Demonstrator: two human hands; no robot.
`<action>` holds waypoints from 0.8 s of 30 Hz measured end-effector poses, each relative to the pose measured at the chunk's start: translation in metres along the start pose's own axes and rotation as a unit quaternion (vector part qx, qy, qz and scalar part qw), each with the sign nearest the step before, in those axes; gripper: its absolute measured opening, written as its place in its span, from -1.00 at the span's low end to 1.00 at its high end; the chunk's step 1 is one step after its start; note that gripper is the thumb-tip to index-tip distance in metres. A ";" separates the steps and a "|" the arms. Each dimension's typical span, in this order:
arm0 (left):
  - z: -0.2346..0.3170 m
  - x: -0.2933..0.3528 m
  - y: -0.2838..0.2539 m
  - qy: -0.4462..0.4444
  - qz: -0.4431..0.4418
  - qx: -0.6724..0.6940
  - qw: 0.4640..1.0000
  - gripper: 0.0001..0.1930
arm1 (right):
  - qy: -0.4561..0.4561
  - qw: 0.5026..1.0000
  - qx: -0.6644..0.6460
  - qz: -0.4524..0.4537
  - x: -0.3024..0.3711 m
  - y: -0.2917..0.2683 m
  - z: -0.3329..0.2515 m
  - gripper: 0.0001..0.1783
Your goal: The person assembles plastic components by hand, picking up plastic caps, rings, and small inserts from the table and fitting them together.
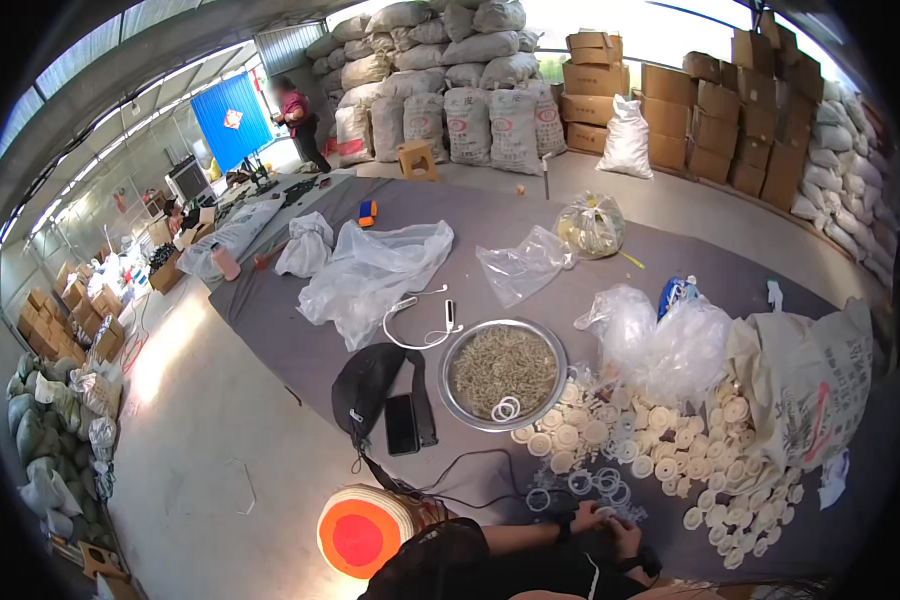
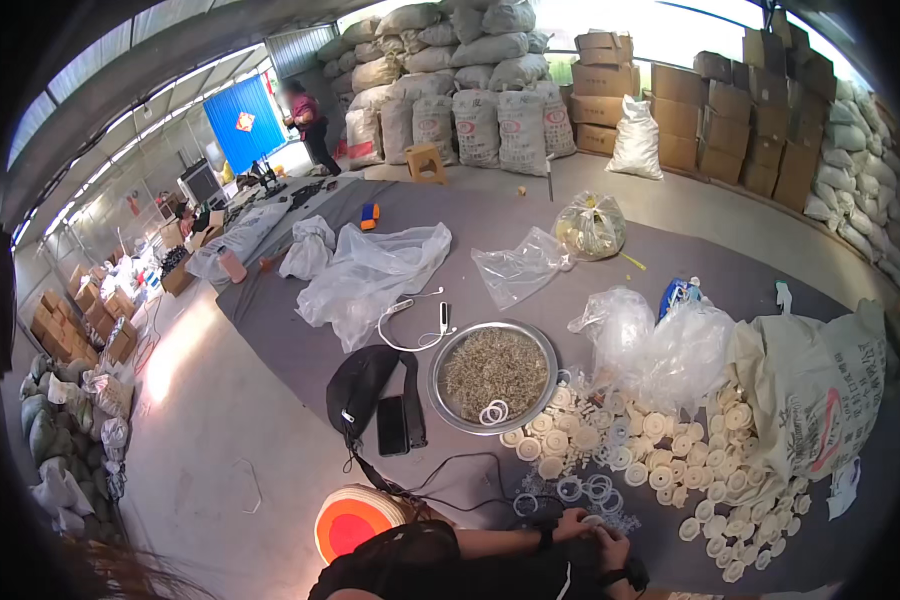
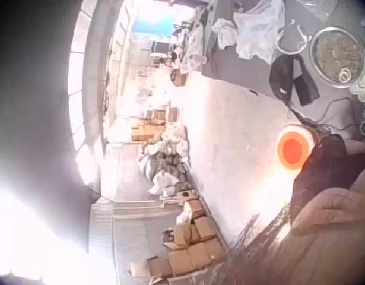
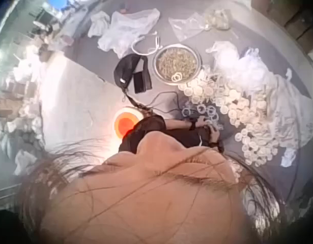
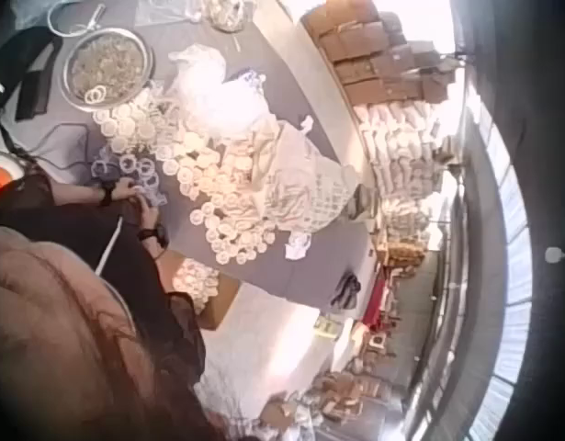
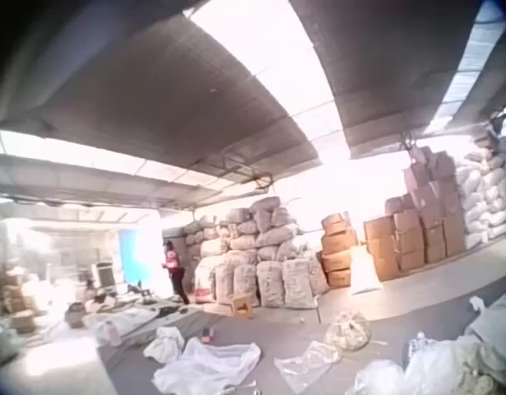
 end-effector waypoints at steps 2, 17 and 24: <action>0.005 0.001 -0.003 0.025 0.008 -0.050 0.998 -0.55 | 0.006 1.000 -0.017 0.013 0.004 0.002 -0.006 -0.77; -0.010 0.007 -0.001 -0.207 -0.106 0.193 0.953 -0.60 | -0.010 1.000 -0.007 -0.007 0.004 0.002 -0.007 -0.80; 0.003 0.017 0.003 -0.230 -0.103 0.175 0.952 -0.60 | -0.085 0.994 0.049 0.046 0.004 -0.008 -0.007 -0.81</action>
Point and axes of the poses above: each hand's wrist, its own x-axis away from the middle knuckle, its own y-axis out of the palm, z = x × y, the point moved 4 cm from there along -x, towards the middle knuckle, and after that the axes turned 12 degrees about z, right-handed, at the moved point
